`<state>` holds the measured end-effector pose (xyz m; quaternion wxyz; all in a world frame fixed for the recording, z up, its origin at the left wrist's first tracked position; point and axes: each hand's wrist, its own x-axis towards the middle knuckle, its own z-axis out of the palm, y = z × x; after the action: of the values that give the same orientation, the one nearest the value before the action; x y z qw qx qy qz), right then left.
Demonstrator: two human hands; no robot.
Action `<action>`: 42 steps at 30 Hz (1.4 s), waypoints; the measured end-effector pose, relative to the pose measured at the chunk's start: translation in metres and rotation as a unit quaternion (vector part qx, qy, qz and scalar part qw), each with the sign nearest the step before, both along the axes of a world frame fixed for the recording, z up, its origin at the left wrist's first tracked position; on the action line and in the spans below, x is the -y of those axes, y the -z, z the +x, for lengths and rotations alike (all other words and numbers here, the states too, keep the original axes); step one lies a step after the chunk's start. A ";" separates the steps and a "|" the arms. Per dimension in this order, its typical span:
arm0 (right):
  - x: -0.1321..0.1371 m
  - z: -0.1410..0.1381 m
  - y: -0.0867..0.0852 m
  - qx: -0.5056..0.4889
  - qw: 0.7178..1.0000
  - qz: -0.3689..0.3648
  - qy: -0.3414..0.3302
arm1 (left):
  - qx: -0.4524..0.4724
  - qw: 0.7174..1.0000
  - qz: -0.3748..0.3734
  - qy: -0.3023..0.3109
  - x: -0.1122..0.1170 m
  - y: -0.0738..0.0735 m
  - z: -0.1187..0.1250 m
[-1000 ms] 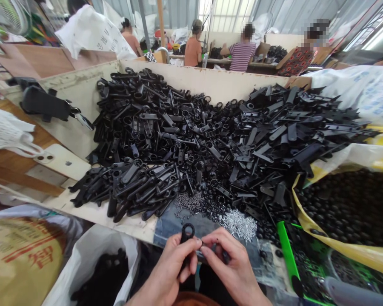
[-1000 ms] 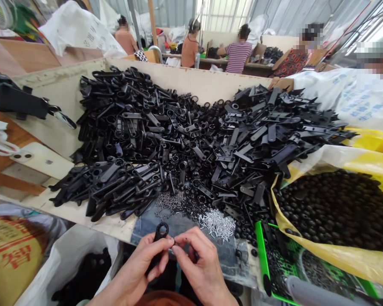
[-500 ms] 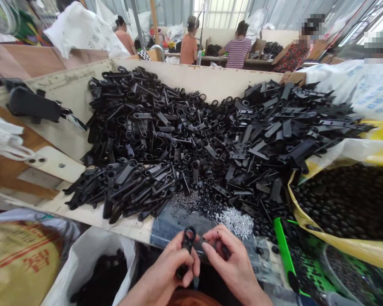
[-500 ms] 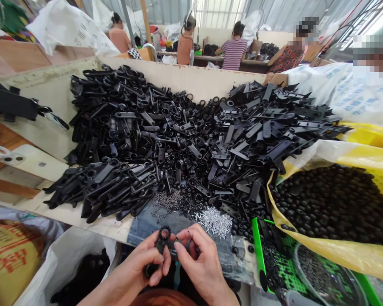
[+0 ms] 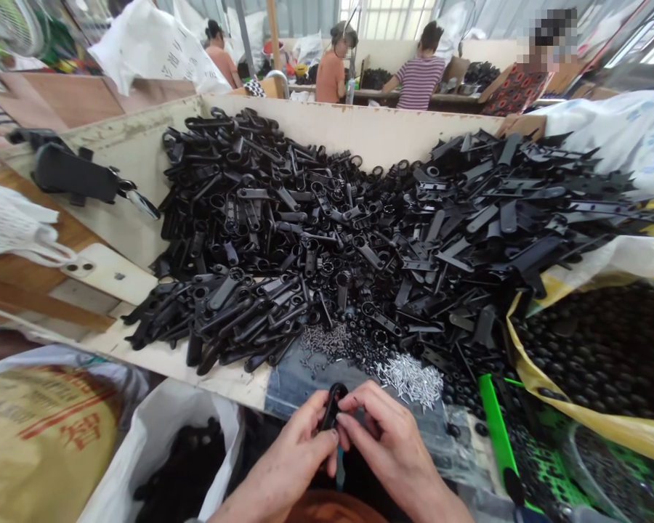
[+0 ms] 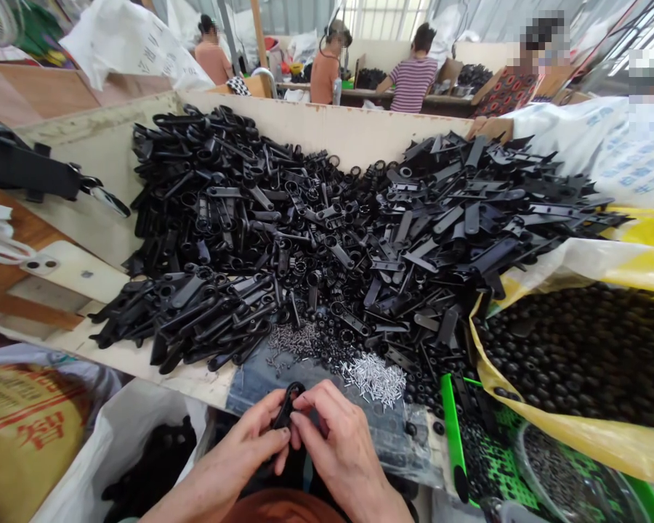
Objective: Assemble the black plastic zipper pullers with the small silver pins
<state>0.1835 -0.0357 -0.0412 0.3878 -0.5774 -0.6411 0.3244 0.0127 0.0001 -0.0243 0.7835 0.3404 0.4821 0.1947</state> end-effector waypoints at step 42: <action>0.015 -0.009 -0.001 0.305 0.949 -0.045 -0.074 | -0.062 0.987 0.127 0.073 -0.003 0.032 -0.013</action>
<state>0.1747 -0.0503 -0.0401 0.1224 -0.6163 -0.7544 0.1896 0.0002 0.0029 -0.0558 0.7150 0.4823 0.4748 0.1751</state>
